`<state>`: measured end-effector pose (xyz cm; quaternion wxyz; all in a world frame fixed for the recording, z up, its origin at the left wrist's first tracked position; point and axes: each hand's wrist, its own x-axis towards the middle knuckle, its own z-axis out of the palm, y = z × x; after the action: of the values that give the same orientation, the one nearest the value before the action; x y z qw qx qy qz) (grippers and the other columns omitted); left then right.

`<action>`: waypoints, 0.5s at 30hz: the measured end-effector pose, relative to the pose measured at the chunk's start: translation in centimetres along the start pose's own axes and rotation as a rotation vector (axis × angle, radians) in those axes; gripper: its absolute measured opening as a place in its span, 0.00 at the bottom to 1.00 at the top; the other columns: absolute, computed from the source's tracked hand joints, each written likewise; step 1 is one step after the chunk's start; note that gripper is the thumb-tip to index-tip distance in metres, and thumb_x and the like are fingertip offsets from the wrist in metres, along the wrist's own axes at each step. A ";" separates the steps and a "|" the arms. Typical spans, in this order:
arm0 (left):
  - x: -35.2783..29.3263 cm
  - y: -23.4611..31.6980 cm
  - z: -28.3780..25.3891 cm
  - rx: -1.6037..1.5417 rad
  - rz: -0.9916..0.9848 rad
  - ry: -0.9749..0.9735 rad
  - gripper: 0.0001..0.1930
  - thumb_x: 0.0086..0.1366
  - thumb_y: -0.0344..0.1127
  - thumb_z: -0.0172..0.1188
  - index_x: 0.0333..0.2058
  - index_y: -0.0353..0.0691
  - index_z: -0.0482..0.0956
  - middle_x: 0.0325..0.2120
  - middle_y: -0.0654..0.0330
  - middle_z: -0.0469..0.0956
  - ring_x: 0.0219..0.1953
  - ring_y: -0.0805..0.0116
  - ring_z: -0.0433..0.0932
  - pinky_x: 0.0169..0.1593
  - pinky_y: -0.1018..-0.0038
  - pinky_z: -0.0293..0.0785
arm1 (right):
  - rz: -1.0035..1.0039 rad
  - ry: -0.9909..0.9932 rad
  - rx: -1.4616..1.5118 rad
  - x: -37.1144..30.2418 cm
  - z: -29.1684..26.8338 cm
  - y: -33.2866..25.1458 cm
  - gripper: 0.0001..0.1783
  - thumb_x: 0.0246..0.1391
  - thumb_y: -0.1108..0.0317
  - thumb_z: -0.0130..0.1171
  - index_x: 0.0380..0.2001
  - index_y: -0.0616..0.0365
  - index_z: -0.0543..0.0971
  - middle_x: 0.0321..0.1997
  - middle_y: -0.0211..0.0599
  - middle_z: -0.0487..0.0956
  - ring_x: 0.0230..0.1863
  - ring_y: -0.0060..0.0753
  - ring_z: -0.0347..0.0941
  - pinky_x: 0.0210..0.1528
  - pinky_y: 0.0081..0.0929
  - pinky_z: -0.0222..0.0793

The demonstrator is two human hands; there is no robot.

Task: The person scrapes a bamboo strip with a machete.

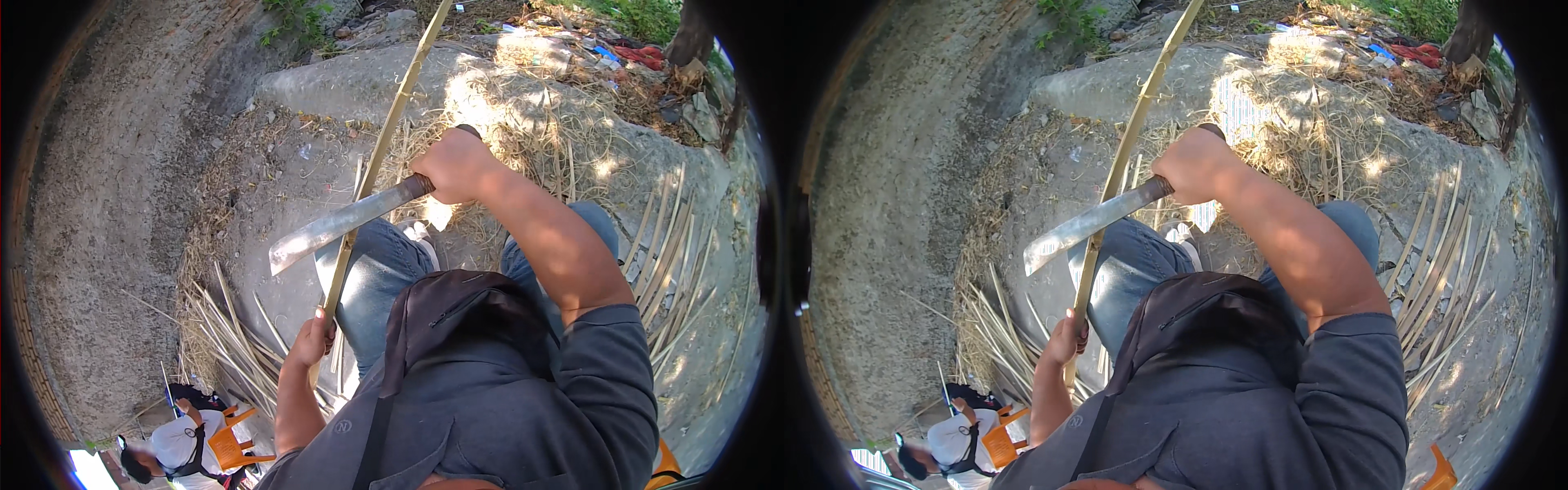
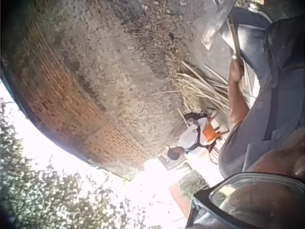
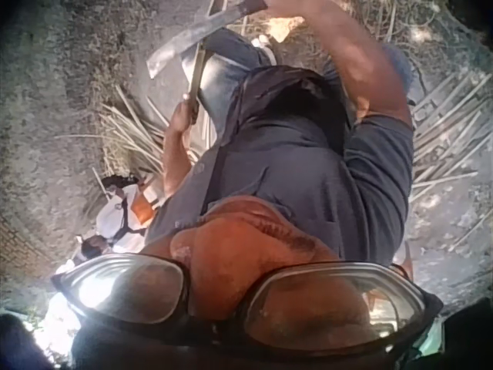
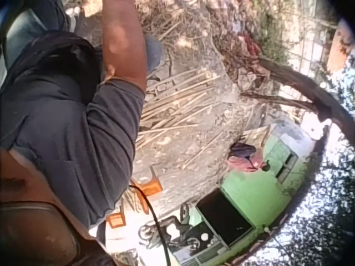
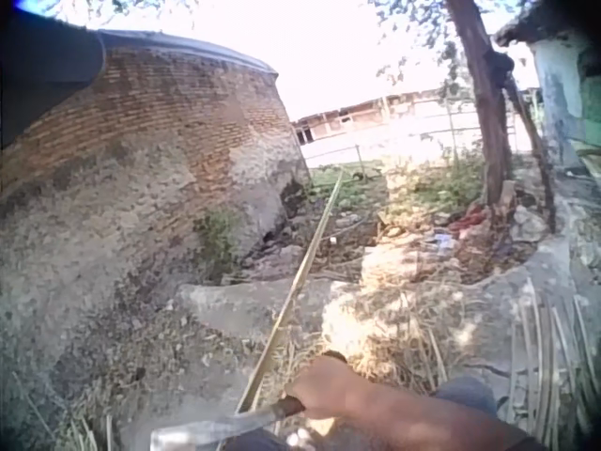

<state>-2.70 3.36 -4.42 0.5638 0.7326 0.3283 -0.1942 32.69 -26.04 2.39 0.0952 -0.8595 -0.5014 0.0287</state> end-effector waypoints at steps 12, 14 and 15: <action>0.4 -0.7 -0.6 -0.011 -0.017 -0.029 0.37 0.75 0.72 0.33 0.24 0.44 0.66 0.13 0.70 0.56 0.14 0.75 0.54 0.20 0.74 0.51 | 0.550 0.210 0.406 0.4 2.9 5.9 0.12 0.48 0.61 0.62 0.37 0.50 0.82 0.34 0.46 0.84 0.40 0.53 0.82 0.46 0.49 0.76; 0.9 -0.7 -0.6 0.025 0.034 -0.028 0.36 0.75 0.71 0.32 0.24 0.43 0.66 0.13 0.69 0.56 0.14 0.75 0.54 0.21 0.73 0.52 | 0.377 0.173 0.294 0.6 3.0 4.0 0.11 0.48 0.61 0.62 0.35 0.50 0.81 0.32 0.44 0.84 0.39 0.52 0.82 0.44 0.49 0.76; 1.0 -0.8 -0.7 0.021 0.032 -0.027 0.36 0.75 0.71 0.32 0.24 0.43 0.66 0.13 0.69 0.56 0.14 0.75 0.54 0.21 0.73 0.52 | 0.198 0.144 0.178 0.6 2.9 3.4 0.09 0.48 0.61 0.62 0.34 0.49 0.81 0.29 0.42 0.83 0.38 0.52 0.82 0.43 0.50 0.76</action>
<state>-2.61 4.43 -5.47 0.5634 0.7411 0.3066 -0.1985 35.46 -26.70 -1.08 0.2037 -0.8926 -0.4016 0.0206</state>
